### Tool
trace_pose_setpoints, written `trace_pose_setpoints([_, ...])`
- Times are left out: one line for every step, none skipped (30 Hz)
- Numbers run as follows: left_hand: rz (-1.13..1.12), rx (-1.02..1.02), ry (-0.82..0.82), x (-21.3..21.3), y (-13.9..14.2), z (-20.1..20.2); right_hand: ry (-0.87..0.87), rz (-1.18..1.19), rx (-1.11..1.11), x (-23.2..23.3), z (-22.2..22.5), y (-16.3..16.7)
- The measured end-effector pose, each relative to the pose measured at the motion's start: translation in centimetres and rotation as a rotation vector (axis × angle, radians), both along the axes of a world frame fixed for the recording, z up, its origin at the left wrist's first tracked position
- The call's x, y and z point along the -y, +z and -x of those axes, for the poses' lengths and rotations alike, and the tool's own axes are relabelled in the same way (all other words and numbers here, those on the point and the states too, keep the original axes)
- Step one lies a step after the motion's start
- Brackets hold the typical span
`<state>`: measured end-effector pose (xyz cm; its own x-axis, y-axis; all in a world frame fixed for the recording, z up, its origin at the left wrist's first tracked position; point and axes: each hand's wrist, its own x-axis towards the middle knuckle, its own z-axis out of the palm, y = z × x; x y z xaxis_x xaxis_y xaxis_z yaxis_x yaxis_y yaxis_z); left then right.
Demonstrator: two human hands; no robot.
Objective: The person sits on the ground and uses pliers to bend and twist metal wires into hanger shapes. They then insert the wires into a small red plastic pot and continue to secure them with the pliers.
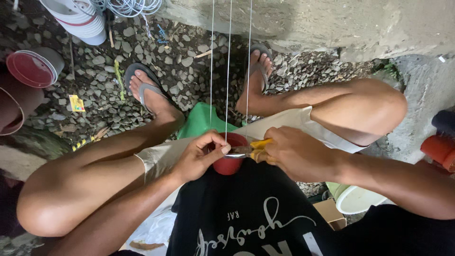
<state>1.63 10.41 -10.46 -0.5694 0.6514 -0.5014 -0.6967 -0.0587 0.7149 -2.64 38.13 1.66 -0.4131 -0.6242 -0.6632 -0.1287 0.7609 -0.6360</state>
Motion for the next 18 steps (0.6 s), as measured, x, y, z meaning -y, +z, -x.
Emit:
trace_pose_setpoints([-0.018,0.001,0.012,-0.04,0.02,-0.01,-0.027,0.012,-0.007,0.14,-0.22,0.09])
trace_pose_setpoints([-0.037,0.002,0.025,-0.11,0.03,0.06,-0.054,0.024,-0.014,0.28,-0.34,0.15])
trace_pose_setpoints([-0.055,0.003,0.037,-0.15,0.04,0.07,-0.081,0.036,-0.021,0.36,-0.44,0.16])
trace_pose_setpoints([-0.055,0.017,0.035,-0.14,0.07,0.10,-0.065,0.021,-0.033,0.34,-0.41,0.10])
trace_pose_setpoints([-0.057,0.032,0.033,-0.13,0.14,0.13,-0.049,0.004,-0.044,0.30,-0.34,0.06])
trace_pose_setpoints([-0.057,0.046,0.032,-0.12,0.15,0.15,-0.033,-0.011,-0.056,0.28,-0.31,0.00])
trace_pose_setpoints([-0.048,0.051,0.025,-0.15,0.16,0.19,-0.045,-0.001,-0.045,0.26,-0.27,-0.02])
trace_pose_setpoints([-0.038,0.056,0.019,-0.17,0.18,0.22,-0.057,0.010,-0.033,0.28,-0.25,-0.04])
trace_pose_setpoints([-0.029,0.062,0.012,-0.16,0.18,0.21,-0.069,0.021,-0.020,0.31,-0.25,-0.06])
trace_pose_setpoints([-0.029,0.046,0.012,-0.15,0.19,0.26,-0.069,0.031,-0.029,0.24,-0.20,-0.01])
trace_pose_setpoints([-0.029,0.030,0.012,-0.17,0.19,0.28,-0.068,0.041,-0.036,0.15,-0.16,0.05])
trace_pose_setpoints([-0.028,0.015,0.013,-0.14,0.17,0.25,-0.067,0.052,-0.043,0.14,-0.12,0.03])
trace_pose_setpoints([-0.022,0.022,0.008,-0.11,0.14,0.24,-0.070,0.057,-0.045,0.16,-0.08,-0.03])
trace_pose_setpoints([-0.015,0.029,0.001,-0.09,0.15,0.19,-0.075,0.063,-0.047,0.15,-0.08,-0.06])
trace_pose_setpoints([-0.008,0.036,-0.005,-0.05,0.09,0.16,-0.079,0.068,-0.049,0.15,-0.04,-0.15])
trace_pose_setpoints([-0.001,0.032,-0.010,-0.05,0.04,0.11,-0.080,0.044,-0.012,0.11,-0.04,-0.22])
trace_pose_setpoints([0.006,0.028,-0.016,-0.04,0.00,0.06,-0.082,0.020,0.026,0.07,-0.06,-0.29])
trace_pose_setpoints([0.012,0.026,-0.021,-0.01,-0.08,0.00,-0.083,-0.004,0.065,0.03,-0.10,-0.37])
